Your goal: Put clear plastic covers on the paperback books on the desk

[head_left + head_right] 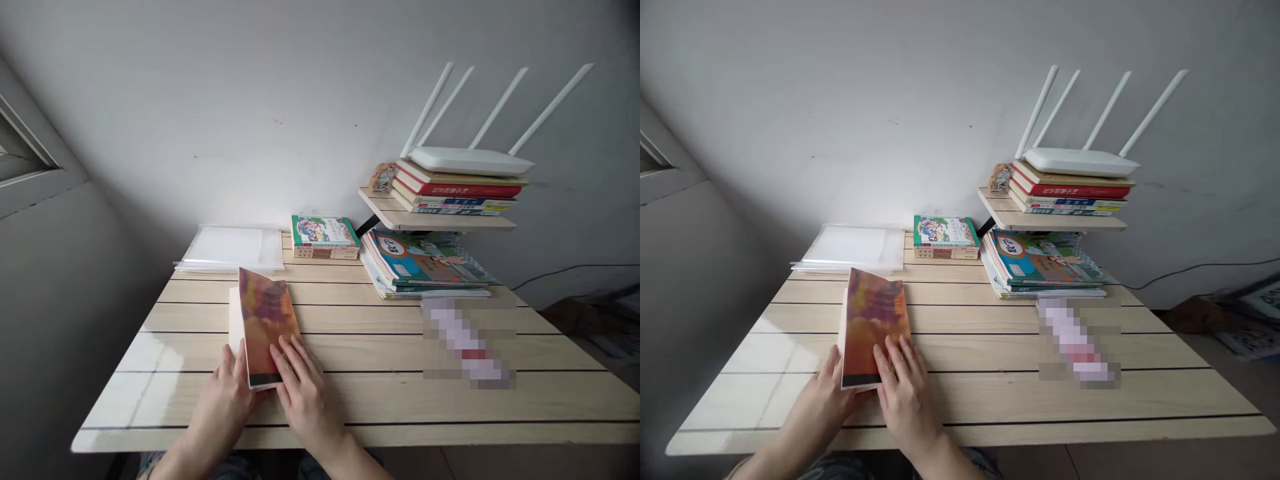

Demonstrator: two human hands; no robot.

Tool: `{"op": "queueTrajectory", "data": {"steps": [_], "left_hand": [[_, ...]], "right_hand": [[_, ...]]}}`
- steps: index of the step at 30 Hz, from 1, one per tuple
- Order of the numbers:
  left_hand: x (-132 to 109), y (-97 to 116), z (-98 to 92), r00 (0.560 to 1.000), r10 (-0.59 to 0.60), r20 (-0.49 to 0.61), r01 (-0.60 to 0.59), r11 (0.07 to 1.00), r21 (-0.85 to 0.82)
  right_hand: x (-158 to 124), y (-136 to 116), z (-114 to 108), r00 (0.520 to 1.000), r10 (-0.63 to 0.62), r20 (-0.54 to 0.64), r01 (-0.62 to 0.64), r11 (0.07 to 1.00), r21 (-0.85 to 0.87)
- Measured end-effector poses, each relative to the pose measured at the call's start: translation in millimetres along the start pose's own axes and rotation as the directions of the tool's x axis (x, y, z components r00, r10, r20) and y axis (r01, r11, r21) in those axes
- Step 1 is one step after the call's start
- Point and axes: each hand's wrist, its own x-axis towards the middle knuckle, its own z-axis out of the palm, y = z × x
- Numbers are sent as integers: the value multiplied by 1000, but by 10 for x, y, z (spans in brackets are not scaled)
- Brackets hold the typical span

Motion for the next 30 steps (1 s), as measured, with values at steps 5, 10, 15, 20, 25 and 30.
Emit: {"op": "queueTrajectory", "data": {"steps": [5, 10, 15, 20, 25, 30], "left_hand": [[87, 76, 10, 994, 96, -44, -92, 993, 76], [141, 97, -44, 958, 209, -198, -183, 973, 142], [291, -183, -458, 900, 263, -346, -234, 964, 125], [521, -155, -832, 764, 498, -410, -401, 865, 302], [804, 274, -995, 447, 848, 285, -216, -207, 954], [695, 577, -864, 956, 252, -150, -97, -213, -972]], "right_hand": [[7, -9, 26, 997, 28, -74, -23, 997, 74], [-28, 8, 65, 937, 330, -111, -260, 875, 408], [-122, 4, 115, 688, 724, 48, -412, 335, 848], [-138, -158, -9, 535, 803, 262, -344, -77, 936], [-245, -275, -129, 460, 778, 428, -304, -315, 899], [-370, -216, -109, 320, 896, 309, -505, -115, 856]]}}
